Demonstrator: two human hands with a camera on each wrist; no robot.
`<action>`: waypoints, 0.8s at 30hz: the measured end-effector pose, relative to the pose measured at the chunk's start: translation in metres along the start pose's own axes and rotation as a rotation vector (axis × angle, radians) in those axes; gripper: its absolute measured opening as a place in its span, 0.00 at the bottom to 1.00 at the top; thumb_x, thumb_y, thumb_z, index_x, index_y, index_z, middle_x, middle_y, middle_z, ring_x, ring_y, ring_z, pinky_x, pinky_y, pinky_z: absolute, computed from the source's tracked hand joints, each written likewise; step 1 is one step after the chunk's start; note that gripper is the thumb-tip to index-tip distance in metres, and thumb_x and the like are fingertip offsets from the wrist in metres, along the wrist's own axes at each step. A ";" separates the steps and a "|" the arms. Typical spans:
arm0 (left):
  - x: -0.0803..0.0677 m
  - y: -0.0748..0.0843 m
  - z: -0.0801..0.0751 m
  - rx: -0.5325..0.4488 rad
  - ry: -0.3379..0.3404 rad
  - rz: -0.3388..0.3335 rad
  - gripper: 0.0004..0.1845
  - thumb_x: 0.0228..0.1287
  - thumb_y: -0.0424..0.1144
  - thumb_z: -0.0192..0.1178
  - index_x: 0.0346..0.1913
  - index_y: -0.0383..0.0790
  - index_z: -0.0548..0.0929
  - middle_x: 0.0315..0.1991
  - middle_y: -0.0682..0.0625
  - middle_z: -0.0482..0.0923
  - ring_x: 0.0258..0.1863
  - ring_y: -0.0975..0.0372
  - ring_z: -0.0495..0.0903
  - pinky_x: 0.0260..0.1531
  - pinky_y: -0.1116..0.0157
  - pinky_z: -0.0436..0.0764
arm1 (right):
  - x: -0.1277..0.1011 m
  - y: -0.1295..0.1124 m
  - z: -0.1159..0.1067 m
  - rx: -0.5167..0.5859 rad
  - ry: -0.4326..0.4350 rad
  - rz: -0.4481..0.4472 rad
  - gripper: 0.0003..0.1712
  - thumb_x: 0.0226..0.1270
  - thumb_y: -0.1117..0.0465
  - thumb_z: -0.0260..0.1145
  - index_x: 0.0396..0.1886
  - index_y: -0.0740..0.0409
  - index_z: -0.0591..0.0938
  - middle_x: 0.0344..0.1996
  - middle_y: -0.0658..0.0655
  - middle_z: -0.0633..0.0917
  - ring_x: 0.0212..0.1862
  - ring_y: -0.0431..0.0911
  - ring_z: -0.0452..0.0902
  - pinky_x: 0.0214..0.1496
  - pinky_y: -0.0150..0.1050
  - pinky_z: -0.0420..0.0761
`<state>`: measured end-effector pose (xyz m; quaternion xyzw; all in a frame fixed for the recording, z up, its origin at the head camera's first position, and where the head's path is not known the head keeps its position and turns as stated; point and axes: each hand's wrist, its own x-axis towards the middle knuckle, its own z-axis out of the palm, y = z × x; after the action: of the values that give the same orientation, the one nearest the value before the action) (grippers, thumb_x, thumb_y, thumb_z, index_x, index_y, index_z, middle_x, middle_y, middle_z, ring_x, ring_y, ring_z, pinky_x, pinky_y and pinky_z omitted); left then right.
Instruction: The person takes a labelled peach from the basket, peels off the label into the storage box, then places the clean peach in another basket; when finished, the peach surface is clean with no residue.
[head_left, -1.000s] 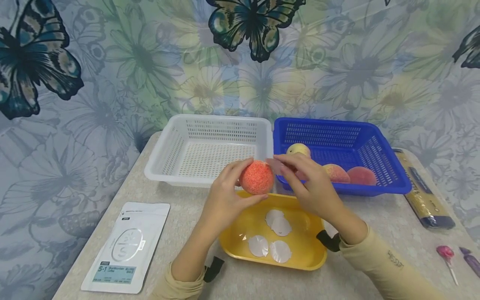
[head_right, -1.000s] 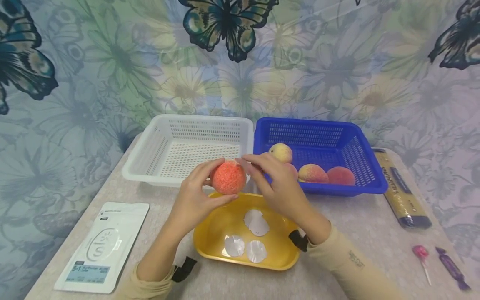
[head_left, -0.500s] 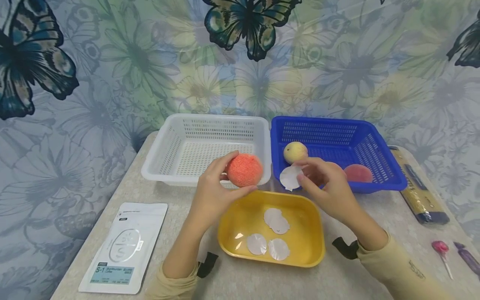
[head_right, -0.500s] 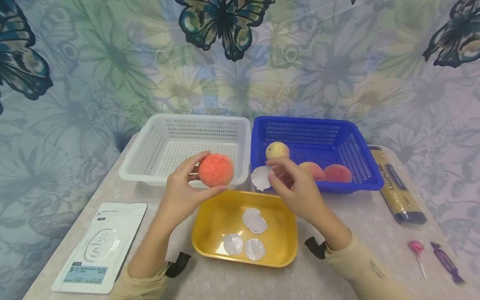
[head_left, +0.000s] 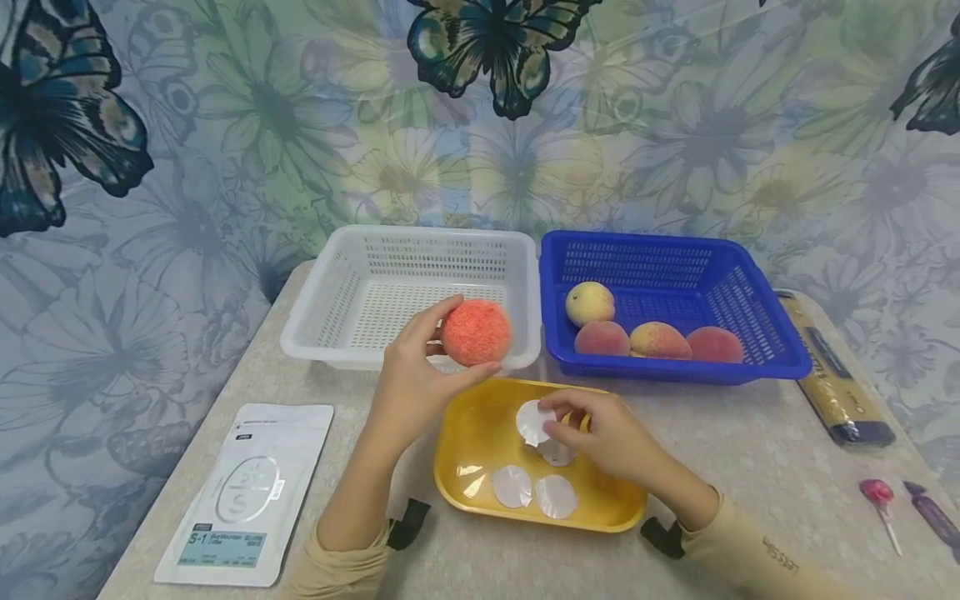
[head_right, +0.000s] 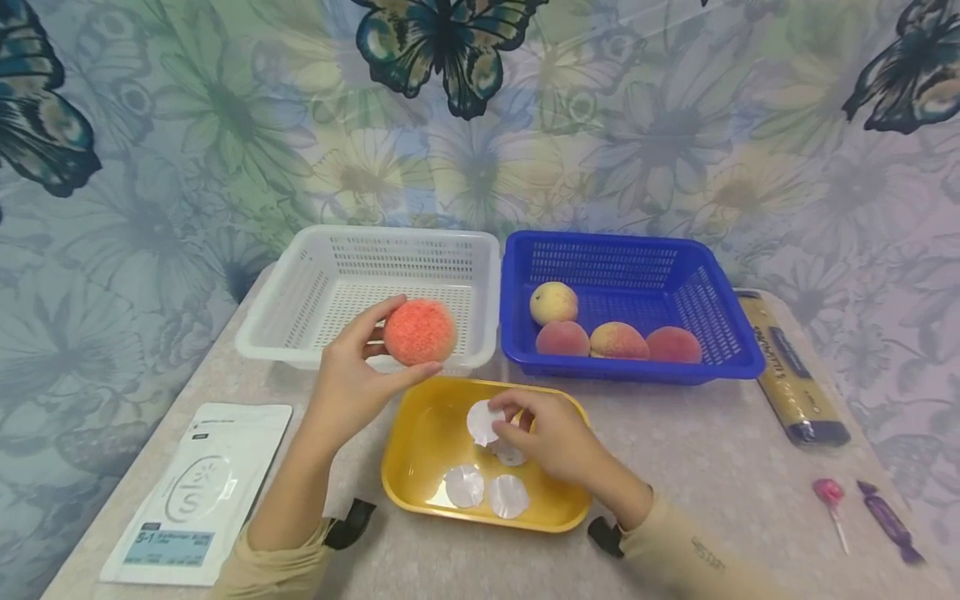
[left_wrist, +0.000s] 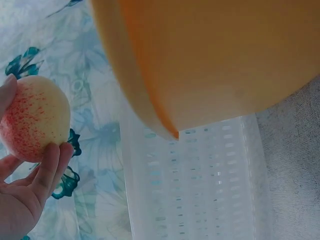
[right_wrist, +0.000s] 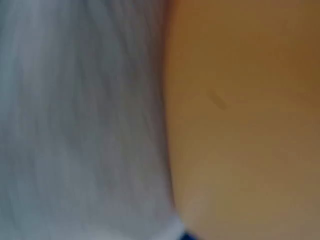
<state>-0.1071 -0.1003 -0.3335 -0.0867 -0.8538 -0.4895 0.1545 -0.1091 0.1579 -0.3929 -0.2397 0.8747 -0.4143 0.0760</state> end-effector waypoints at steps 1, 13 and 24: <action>0.000 0.000 0.000 -0.001 0.000 -0.001 0.45 0.44 0.47 0.81 0.68 0.45 0.73 0.62 0.51 0.76 0.47 0.60 0.81 0.48 0.62 0.84 | 0.001 0.000 0.005 0.000 -0.026 -0.002 0.11 0.65 0.58 0.71 0.47 0.50 0.85 0.32 0.44 0.84 0.30 0.37 0.77 0.32 0.30 0.79; 0.002 -0.002 0.001 -0.015 -0.022 -0.027 0.44 0.44 0.48 0.81 0.68 0.50 0.73 0.63 0.53 0.75 0.47 0.61 0.80 0.48 0.61 0.84 | 0.013 -0.002 0.038 -0.116 -0.153 0.045 0.10 0.64 0.61 0.69 0.45 0.50 0.84 0.28 0.43 0.80 0.27 0.35 0.73 0.32 0.29 0.76; 0.002 -0.003 0.003 -0.024 -0.032 -0.042 0.44 0.44 0.49 0.81 0.67 0.52 0.74 0.63 0.55 0.75 0.46 0.62 0.79 0.48 0.61 0.83 | 0.020 -0.006 0.051 -0.326 -0.199 0.030 0.11 0.61 0.61 0.71 0.44 0.50 0.84 0.23 0.42 0.76 0.27 0.38 0.70 0.30 0.32 0.70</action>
<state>-0.1100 -0.0996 -0.3368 -0.0782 -0.8520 -0.5013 0.1294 -0.1077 0.1102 -0.4197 -0.2756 0.9218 -0.2402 0.1286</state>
